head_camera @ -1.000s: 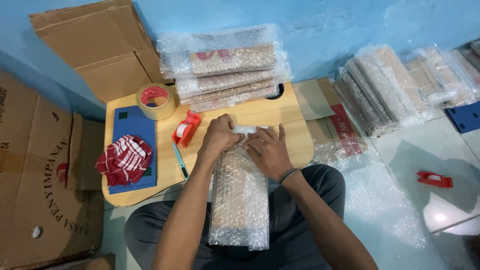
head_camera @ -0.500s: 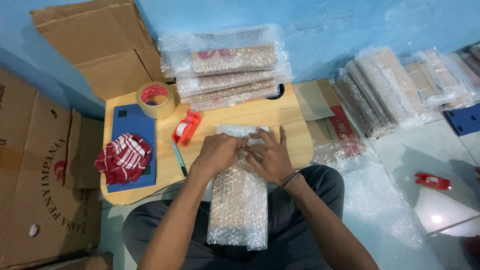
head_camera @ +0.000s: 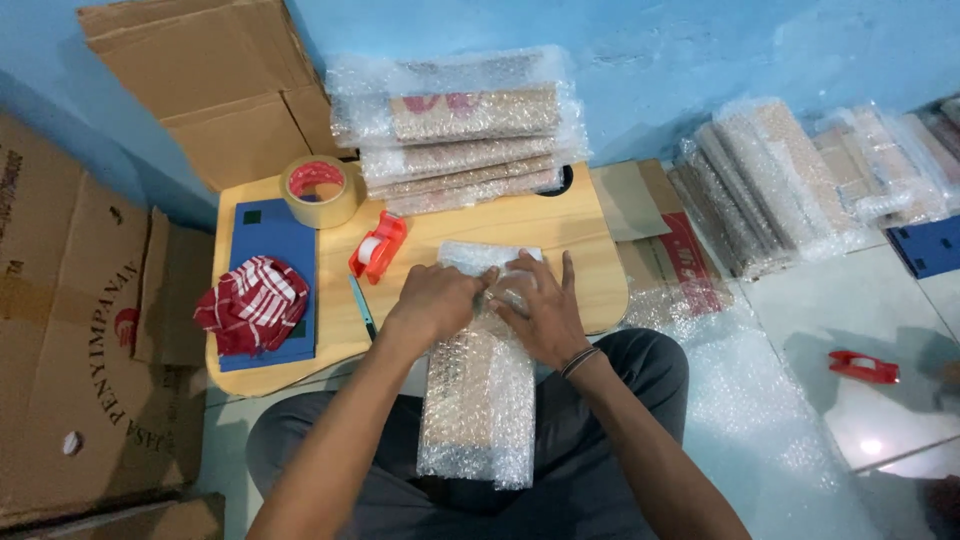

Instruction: Wrapping rectangular items in bubble wrap and securing them with adhesive tape for shipping.

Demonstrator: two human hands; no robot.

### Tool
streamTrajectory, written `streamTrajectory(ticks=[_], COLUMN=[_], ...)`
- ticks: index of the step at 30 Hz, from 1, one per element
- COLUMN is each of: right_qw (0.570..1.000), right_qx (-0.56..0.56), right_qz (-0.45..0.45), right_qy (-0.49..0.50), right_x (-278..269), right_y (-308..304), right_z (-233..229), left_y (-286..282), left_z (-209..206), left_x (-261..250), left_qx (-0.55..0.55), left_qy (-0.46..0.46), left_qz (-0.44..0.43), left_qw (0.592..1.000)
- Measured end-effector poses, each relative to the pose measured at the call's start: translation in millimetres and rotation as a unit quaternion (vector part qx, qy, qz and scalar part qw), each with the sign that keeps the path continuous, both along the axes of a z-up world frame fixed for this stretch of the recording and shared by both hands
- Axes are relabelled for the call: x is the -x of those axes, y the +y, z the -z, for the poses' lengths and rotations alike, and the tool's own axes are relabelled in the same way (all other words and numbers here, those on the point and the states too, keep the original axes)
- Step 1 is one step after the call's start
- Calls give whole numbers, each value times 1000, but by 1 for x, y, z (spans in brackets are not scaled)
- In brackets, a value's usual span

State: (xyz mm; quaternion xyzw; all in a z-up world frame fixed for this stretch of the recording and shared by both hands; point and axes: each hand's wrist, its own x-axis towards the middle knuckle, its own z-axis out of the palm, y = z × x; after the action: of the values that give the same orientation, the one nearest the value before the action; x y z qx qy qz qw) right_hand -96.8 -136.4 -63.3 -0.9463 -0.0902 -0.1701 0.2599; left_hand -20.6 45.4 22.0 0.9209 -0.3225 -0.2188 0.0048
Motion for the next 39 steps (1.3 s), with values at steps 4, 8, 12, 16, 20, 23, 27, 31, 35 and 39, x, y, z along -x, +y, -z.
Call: streamTrajectory(ticks=[4,8,12,16,20,23,27,31,35,39], right_qw=[997,995,995,993,993,993,992,989,988,987], right_qx=[-45,-67,-59,-62,-60,-42,-50,-52,-31,-8], right_qz=[18,18,17,18,20,20,15,29,58,117], right_qy=[62,73,73,95,103,107,114,137,143,111], right_x=[1,-1,1,0,-1,-3,-3,-3,-3,-2], right_y=[0,4,5,5,6,5,4,4,4,5], right_z=[-8,-15,-17,-23,-26,-24,-23,-22,-28,-26], left_y=[9,15,15,11,6,2,-2,12,44,76], left_z=[-13,-3,-17,-12,-2,3,1,-29,-51,-35], left_x=[17,17,19,17,10,5,8,8,29,76], left_qx=[37,46,84,84,75,89,93,217,289,285], left_qy=[-20,8,16,13,-5,-20,-1,83,69,27], left_qz=[15,-13,-22,-31,-28,-23,-35,-101,-175,-271], left_qw=[999,999,996,996,997,996,995,967,939,919])
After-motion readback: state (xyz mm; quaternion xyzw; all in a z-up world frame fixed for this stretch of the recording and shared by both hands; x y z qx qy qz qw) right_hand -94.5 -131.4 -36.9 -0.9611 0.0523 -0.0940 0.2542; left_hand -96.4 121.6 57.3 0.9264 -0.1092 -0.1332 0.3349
